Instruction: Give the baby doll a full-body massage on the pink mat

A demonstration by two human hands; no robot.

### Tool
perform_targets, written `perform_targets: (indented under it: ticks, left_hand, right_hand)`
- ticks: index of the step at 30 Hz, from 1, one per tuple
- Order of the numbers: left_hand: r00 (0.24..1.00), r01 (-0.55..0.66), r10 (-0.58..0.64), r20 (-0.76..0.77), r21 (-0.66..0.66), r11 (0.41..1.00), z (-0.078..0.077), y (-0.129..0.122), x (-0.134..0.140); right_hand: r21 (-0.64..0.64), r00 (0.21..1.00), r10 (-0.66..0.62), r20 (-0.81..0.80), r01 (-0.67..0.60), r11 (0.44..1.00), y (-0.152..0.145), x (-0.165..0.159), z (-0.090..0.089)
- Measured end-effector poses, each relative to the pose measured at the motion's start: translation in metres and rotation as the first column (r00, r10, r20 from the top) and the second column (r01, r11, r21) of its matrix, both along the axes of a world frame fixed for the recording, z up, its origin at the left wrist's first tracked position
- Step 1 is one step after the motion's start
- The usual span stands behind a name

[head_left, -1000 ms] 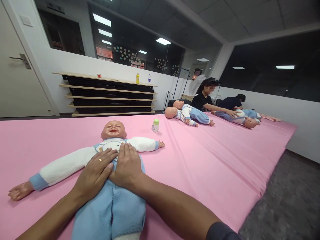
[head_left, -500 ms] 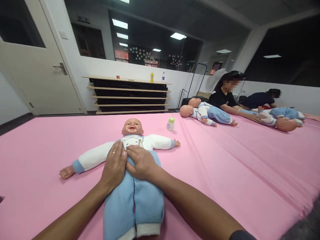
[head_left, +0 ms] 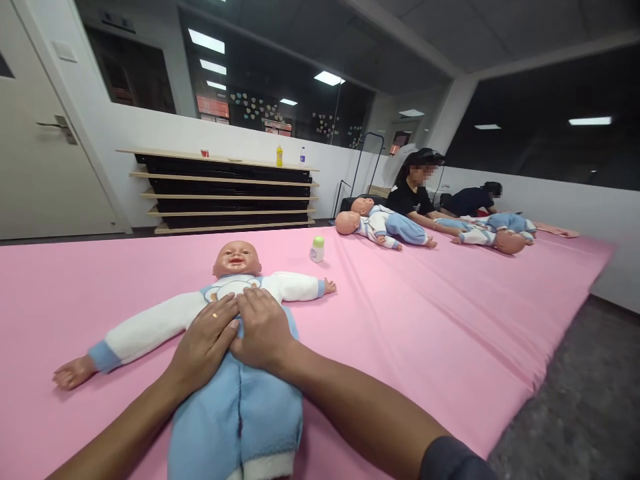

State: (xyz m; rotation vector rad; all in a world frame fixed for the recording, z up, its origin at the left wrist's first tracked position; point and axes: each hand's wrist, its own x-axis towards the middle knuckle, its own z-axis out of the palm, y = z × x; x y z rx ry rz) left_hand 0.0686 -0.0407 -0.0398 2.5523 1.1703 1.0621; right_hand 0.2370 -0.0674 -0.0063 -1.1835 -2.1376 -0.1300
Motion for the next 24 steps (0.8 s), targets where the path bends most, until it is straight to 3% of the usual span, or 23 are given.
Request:
perform_targets:
  ticks: [6,9,11,18,24]
  left_hand:
    - [0.964,-0.138,0.176,0.201,-0.189,0.972,-0.009,0.007,0.002]
    - [0.942,-0.211,0.252,0.222,-0.194,0.958,-0.011,0.002,0.004]
    - [0.937,-0.237,0.267,0.225,-0.151,0.96,-0.009,-0.004,0.006]
    - [0.966,-0.229,0.21,0.153,0.117,0.966,0.009,-0.023,0.013]
    - [0.996,-0.077,0.07,0.05,0.152,0.985,0.018,-0.027,0.011]
  right_hand:
    - [0.08,0.977,0.211,0.04,-0.214,0.974,0.003,0.0,0.001]
    - [0.083,0.938,0.347,-0.006,-0.345,0.935,0.005,-0.002,0.001]
    - [0.058,0.929,0.367,-0.052,-0.364,0.93,0.007,-0.002,0.002]
    - [-0.131,0.982,0.168,-0.083,-0.178,0.975,0.009,0.001,0.004]
    - [-0.254,0.999,-0.026,-0.034,0.016,0.967,0.008,0.002,-0.002]
